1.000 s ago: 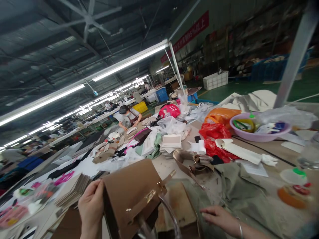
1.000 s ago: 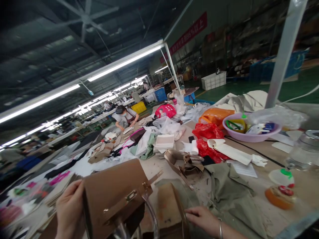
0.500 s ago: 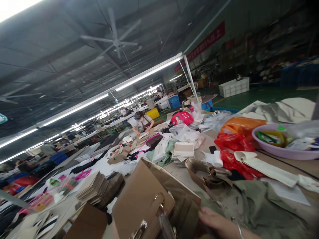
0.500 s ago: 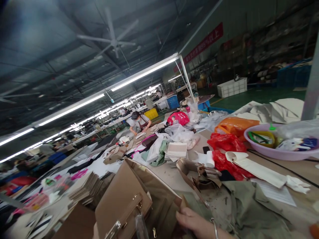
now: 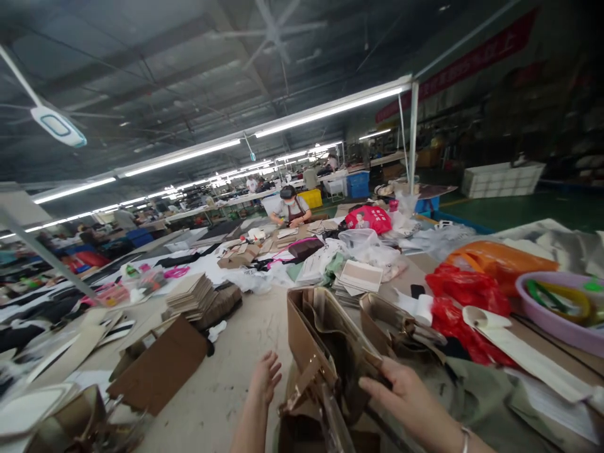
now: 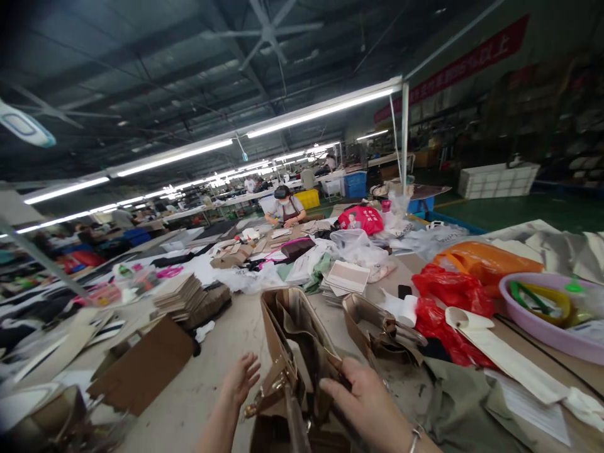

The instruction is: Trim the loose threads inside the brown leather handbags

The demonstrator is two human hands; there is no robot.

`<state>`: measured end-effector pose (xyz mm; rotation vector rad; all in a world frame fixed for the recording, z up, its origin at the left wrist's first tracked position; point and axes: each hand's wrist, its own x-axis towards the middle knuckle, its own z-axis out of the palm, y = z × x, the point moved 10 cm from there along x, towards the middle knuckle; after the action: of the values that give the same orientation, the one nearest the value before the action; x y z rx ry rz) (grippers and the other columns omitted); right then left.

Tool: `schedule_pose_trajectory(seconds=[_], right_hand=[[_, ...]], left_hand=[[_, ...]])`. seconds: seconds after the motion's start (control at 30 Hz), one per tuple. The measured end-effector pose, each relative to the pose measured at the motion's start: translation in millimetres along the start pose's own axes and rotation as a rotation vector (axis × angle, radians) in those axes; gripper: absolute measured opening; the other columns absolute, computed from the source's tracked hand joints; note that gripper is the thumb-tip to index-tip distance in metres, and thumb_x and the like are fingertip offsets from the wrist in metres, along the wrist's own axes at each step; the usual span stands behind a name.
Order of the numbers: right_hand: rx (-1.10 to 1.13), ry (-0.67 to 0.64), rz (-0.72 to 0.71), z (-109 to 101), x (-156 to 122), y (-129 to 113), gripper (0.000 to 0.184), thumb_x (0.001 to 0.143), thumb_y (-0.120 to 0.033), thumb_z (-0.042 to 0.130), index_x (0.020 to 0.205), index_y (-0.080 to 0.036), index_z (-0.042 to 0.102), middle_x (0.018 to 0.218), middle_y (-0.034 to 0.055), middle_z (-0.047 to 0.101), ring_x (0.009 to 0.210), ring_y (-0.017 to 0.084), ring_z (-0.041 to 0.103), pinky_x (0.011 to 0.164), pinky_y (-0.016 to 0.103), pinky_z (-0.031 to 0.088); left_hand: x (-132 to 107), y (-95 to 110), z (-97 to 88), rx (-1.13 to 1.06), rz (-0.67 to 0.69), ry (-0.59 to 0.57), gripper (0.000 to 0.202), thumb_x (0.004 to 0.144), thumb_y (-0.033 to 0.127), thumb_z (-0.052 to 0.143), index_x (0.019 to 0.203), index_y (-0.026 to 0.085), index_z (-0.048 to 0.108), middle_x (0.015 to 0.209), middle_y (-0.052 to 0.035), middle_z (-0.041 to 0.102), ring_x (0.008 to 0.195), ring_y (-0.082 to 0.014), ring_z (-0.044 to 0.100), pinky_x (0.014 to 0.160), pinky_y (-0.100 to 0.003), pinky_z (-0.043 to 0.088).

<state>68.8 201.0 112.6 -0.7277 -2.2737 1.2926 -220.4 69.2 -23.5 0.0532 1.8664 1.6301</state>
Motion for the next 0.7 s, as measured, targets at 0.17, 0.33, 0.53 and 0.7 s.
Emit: schedule_pose_trajectory(seconds=[0.17, 0.33, 0.53, 0.7], right_hand=[[0.022, -0.034, 0.027, 28, 8, 32, 0.037, 0.083, -0.042, 0.047, 0.108, -0.019, 0.060, 0.100, 0.0070, 0.064, 0.094, 0.023, 0.057, 0.083, 0.033, 0.044], [0.106, -0.031, 0.071, 40, 16, 42, 0.046, 0.085, -0.048, 0.043, 0.114, -0.016, 0.057, 0.110, 0.0091, 0.062, 0.103, 0.024, 0.055, 0.089, 0.034, 0.043], [0.106, -0.129, 0.077, 42, 14, 39, 0.050, 0.084, -0.051, 0.043, 0.116, -0.014, 0.056, 0.110, 0.0097, 0.062, 0.101, 0.024, 0.055, 0.090, 0.034, 0.043], [-0.006, -0.306, 0.078, 33, -16, 49, 0.042, 0.083, -0.049, 0.045, 0.103, -0.018, 0.064, 0.100, 0.0081, 0.065, 0.093, 0.026, 0.058, 0.085, 0.034, 0.045]], left_hand=[[-48, 15, 12.5, -0.029, 0.258, -0.123, 0.054, 0.083, 0.051, 0.040, 0.130, 0.023, 0.038, 0.142, -0.0060, 0.033, 0.130, -0.0209, 0.031, 0.105, -0.037, 0.030], [-116, 24, 38.3, 0.406, 0.474, -0.173, 0.100, 0.065, 0.046, 0.065, 0.141, 0.015, 0.010, 0.146, -0.0118, 0.019, 0.133, -0.0279, 0.021, 0.110, -0.040, 0.019], [-132, 45, 39.1, 0.656, 0.647, -0.064, 0.084, 0.063, 0.031, 0.065, 0.137, 0.015, 0.029, 0.139, -0.0121, 0.036, 0.129, -0.0292, 0.030, 0.108, -0.041, 0.022], [-119, 72, 5.3, 0.477, 0.644, -0.129, 0.048, 0.067, 0.014, 0.055, 0.114, 0.019, 0.058, 0.116, -0.0055, 0.059, 0.110, -0.0229, 0.051, 0.100, -0.036, 0.036]])
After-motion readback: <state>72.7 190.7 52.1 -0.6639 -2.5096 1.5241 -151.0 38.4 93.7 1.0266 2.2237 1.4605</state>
